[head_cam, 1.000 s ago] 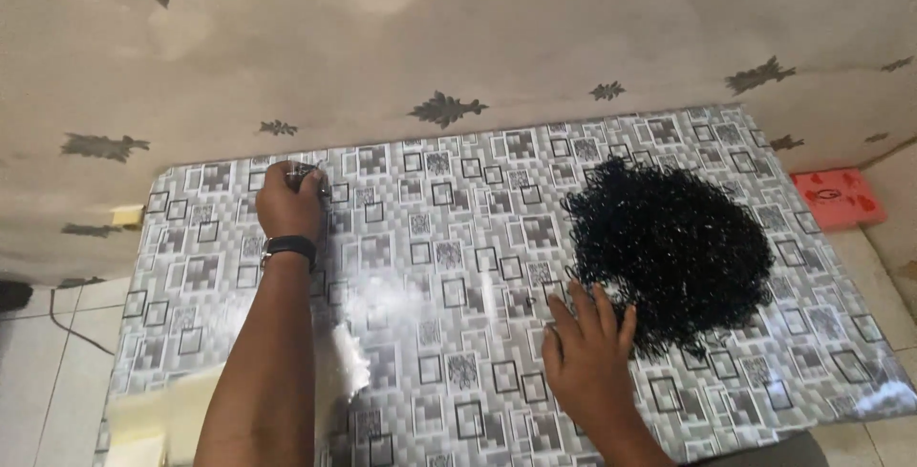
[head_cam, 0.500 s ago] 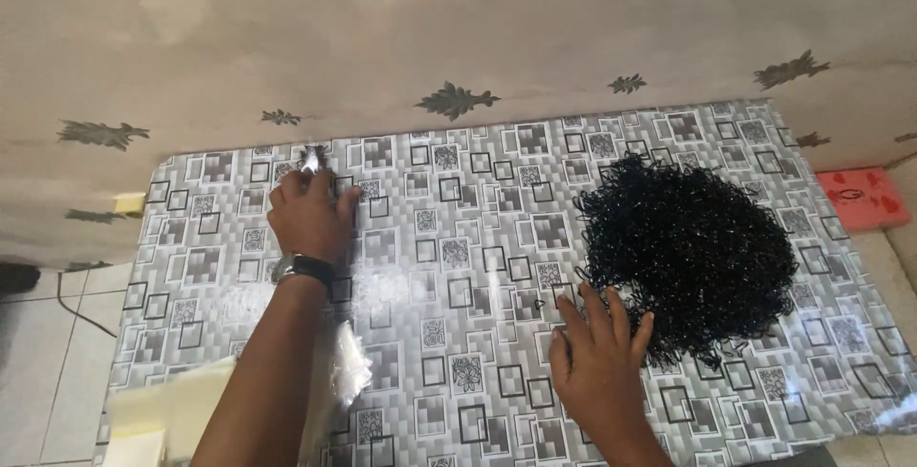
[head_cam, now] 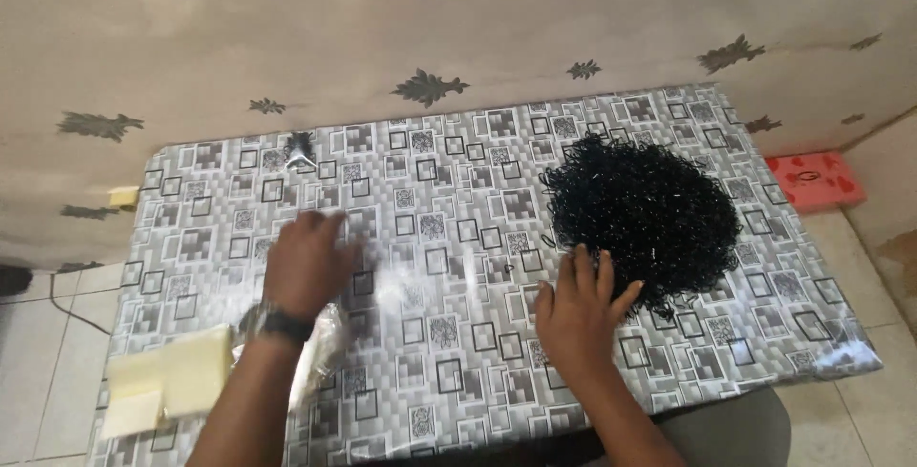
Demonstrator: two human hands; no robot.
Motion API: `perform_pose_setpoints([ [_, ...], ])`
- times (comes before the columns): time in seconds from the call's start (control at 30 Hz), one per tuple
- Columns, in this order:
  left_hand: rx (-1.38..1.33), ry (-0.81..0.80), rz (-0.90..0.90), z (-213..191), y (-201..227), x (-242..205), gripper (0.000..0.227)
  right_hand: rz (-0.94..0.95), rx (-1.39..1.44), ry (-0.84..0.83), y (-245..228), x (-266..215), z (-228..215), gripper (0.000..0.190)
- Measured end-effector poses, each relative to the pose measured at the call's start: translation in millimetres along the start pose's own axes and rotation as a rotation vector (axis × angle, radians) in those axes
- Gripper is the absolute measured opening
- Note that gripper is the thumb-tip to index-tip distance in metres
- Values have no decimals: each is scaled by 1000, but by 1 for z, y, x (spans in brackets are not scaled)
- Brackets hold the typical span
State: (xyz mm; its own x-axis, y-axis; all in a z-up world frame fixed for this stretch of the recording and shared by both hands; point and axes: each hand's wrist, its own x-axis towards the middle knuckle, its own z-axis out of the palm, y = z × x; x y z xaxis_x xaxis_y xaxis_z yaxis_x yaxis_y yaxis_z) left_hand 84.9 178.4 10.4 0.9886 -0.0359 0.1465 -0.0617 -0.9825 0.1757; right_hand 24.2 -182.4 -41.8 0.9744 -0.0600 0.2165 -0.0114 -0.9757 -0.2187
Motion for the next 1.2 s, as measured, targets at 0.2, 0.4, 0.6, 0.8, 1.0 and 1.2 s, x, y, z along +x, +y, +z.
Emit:
perform_pose_setpoints([
  [0.2,155,115,-119,-30,16,-141,54,-46,-166,226,45,-2,-23,45],
  [0.4,42,312,-67,-10,20,-171,27,-128,81,153,52,4,-31,37],
  [0.6,-39,241,-129,-6,21,-169,26,-463,82,-449,-44,-10,-46,53],
  [0.8,-148,232,-130,-5,11,-168,23,-272,-115,-110,-14,2,-29,54],
  [1.0,-234,190,-433,-19,19,-171,21,-152,-223,264,71,6,2,34],
  [1.2,-353,223,-482,-22,12,-172,22,-204,-21,358,93,24,0,17],
])
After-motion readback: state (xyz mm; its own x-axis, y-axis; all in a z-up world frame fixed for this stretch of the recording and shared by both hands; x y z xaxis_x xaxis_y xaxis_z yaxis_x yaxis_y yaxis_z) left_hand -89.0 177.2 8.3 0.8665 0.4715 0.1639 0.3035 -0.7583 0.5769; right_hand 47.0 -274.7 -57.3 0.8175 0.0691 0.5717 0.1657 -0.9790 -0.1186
